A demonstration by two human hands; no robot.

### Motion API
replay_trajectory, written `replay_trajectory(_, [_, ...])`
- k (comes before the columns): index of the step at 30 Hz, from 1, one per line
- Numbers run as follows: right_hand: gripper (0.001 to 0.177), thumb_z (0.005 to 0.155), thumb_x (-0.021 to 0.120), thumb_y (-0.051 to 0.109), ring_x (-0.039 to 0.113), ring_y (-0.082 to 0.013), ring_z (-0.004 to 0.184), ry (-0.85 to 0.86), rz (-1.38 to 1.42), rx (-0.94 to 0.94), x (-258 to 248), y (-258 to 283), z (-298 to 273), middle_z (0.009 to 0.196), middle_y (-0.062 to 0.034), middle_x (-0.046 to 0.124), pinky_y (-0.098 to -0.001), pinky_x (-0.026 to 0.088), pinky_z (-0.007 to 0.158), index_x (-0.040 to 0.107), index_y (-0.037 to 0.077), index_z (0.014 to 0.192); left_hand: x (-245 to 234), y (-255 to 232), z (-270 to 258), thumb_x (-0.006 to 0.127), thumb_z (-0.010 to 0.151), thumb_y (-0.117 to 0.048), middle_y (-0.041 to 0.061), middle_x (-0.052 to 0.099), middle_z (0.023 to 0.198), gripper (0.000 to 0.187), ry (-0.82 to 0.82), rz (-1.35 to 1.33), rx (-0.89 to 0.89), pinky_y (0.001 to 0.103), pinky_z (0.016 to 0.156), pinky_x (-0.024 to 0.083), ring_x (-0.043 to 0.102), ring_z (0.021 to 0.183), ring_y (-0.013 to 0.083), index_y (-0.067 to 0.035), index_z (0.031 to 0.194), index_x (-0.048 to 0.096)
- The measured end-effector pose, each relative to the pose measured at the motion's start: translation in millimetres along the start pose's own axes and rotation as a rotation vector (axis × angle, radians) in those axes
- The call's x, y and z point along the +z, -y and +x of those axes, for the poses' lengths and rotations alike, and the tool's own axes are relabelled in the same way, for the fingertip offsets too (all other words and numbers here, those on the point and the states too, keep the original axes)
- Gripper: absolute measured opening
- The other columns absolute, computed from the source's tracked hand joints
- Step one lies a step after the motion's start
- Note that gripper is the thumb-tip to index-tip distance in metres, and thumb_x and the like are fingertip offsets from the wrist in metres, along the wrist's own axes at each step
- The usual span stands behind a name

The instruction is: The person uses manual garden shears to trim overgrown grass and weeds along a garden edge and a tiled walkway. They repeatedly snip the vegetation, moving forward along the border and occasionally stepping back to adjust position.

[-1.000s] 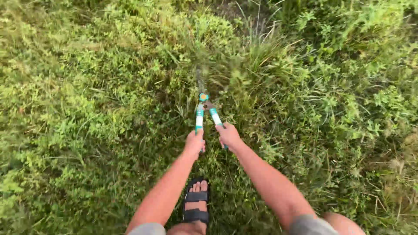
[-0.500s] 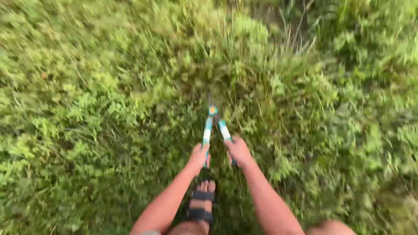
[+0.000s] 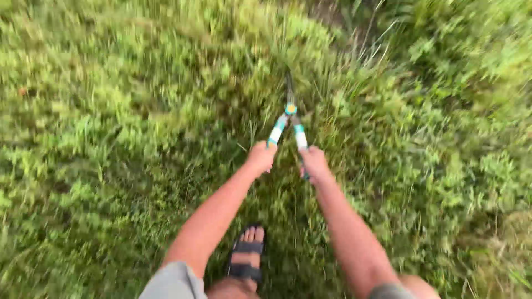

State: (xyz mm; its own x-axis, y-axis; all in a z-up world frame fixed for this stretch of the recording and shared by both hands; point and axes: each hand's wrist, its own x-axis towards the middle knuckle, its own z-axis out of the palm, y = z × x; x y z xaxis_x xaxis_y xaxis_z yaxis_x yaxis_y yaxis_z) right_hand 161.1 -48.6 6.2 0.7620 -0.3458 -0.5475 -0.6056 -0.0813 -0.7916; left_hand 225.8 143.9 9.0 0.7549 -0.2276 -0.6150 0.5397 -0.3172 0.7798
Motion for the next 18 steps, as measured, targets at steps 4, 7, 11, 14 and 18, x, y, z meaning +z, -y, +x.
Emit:
replay_trajectory(4, [0.028, 0.099, 0.061, 0.024, 0.058, -0.0223, 0.036, -0.02, 0.266, 0.169, -28.1, 4.6, -44.2, 0.056, -0.0157, 0.057, -0.0334, 0.048, 0.03, 0.059, -0.003, 0.107, 4.3, -7.5, -30.3, 0.059, 0.096, -0.029, 0.011, 0.057, 0.054, 0.026, 0.084, -0.126, -0.091, 0.031, 0.03, 0.053, 0.057, 0.037, 0.0181, -0.004, 0.098, 0.059])
replay_trajectory(7, [0.03, 0.099, 0.065, 0.027, 0.054, -0.0186, 0.035, -0.03, 0.25, 0.169, -81.0, -15.3, -87.4, 0.056, -0.0147, 0.055, -0.0306, 0.044, 0.027, 0.062, -0.001, 0.111, -29.0, -7.7, -47.0, 0.056, 0.1, -0.027, 0.007, 0.058, 0.054, 0.023, 0.21, 0.019, -0.059, 0.026, 0.026, 0.047, 0.056, 0.033, 0.0147, -0.005, 0.096, 0.06])
replay_trajectory(11, [0.026, 0.095, 0.064, 0.014, 0.049, -0.0215, 0.03, -0.001, 0.068, 0.229, -168.6, -25.7, -133.0, 0.053, -0.0197, 0.056, -0.0324, 0.042, 0.025, 0.067, -0.008, 0.109, -49.8, -26.3, -52.2, 0.06, 0.093, -0.02, 0.005, 0.051, 0.055, 0.019, 0.45, 0.104, -0.09, 0.02, 0.027, 0.039, 0.046, 0.034, 0.0083, 0.0, 0.097, 0.059])
replay_trajectory(14, [0.034, 0.097, 0.063, 0.021, 0.058, -0.0228, 0.039, -0.041, -0.064, 0.209, -134.1, -18.5, -108.6, 0.06, -0.0204, 0.063, -0.0351, 0.05, 0.034, 0.067, -0.008, 0.114, 24.1, -3.9, -36.3, 0.062, 0.093, -0.024, 0.011, 0.053, 0.055, 0.024, 0.467, 0.008, -0.115, 0.028, 0.029, 0.045, 0.051, 0.037, 0.0163, -0.002, 0.096, 0.055])
replay_trajectory(18, [0.033, 0.099, 0.062, 0.029, 0.061, -0.024, 0.035, -0.211, -0.022, 0.168, -71.5, -12.6, -92.2, 0.051, -0.0149, 0.06, -0.036, 0.05, 0.031, 0.064, -0.003, 0.105, 74.1, 20.3, -29.8, 0.054, 0.097, -0.031, 0.016, 0.058, 0.059, 0.03, 0.222, 0.013, -0.043, 0.036, 0.031, 0.052, 0.06, 0.042, 0.0256, -0.002, 0.103, 0.052])
